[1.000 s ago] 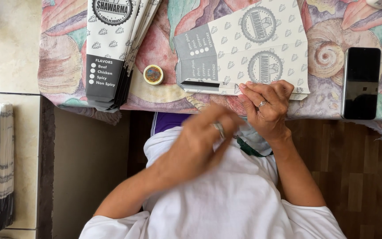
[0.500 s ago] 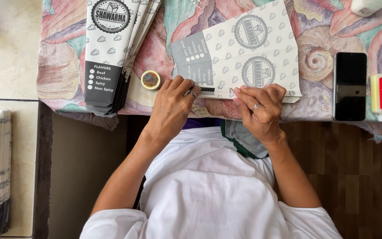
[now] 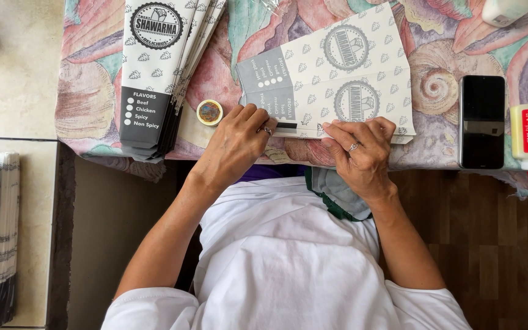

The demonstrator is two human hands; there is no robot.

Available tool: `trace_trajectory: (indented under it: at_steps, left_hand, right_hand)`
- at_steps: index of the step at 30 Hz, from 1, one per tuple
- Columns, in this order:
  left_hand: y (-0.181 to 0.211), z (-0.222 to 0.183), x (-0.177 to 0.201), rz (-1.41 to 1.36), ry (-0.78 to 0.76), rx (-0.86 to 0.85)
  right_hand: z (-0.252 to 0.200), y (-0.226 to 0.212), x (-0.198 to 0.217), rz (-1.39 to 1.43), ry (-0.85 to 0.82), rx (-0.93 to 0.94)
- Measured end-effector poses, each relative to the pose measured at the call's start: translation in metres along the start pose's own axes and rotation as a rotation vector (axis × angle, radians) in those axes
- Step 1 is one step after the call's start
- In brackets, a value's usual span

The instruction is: The person prepares paper food wrappers by hand on a table, including folding them along pre-scored lines and applying adhesive from a small container to secure the edges.

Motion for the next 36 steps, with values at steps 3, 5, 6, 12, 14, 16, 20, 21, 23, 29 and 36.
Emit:
trace_trajectory:
  at_steps: [3, 5, 6, 12, 14, 16, 20, 21, 23, 29, 36]
  left_hand:
    - [-0.001, 0.004, 0.005, -0.001, -0.054, -0.025]
    - [-0.001, 0.006, 0.005, 0.005, -0.073, -0.032]
    - [-0.001, 0.006, 0.005, 0.01, -0.091, -0.038]
    - [-0.002, 0.008, -0.002, 0.062, -0.143, -0.11]
    - [0.001, 0.012, -0.001, 0.097, -0.214, -0.107]
    - [0.002, 0.016, -0.001, 0.135, -0.283, -0.107]
    - [-0.001, 0.017, -0.006, 0.188, -0.37, -0.096]
    - [-0.004, 0.018, -0.007, 0.198, -0.384, -0.075]
    - [-0.002, 0.024, 0.0, 0.206, -0.374, -0.06]
    - [0.006, 0.027, 0.008, 0.19, -0.163, -0.039]
    - [0.044, -0.002, -0.038, -0.051, 0.25, -0.117]
  right_hand:
    - [0.002, 0.0, 0.002, -0.002, -0.045, -0.004]
    - [0.004, 0.0, 0.002, -0.005, -0.051, -0.001]
    - [0.005, 0.0, 0.002, -0.01, -0.059, 0.003]
    - [0.016, 0.001, 0.007, -0.027, -0.116, 0.049]
    - [0.016, 0.003, 0.006, -0.033, -0.131, 0.061]
    - [0.018, 0.005, 0.005, -0.04, -0.141, 0.076]
    - [0.021, 0.006, 0.004, -0.05, -0.155, 0.106]
    - [0.023, 0.007, 0.004, -0.058, -0.158, 0.12]
    - [0.022, 0.01, 0.002, -0.055, -0.167, 0.142]
    - [0.019, 0.013, -0.004, -0.114, -0.185, 0.253]
    - [0.022, 0.012, -0.008, -0.132, -0.107, 0.295]
Point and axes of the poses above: each hand's wrist, its own z-axis towards the middle knuckle, its own x-axis out of the back of the hand, y = z × x, the point moved 3 cm from there along z, towards the middle knuckle, and after that the axes turned 11 degrees about -z, right-handed, at the moved point
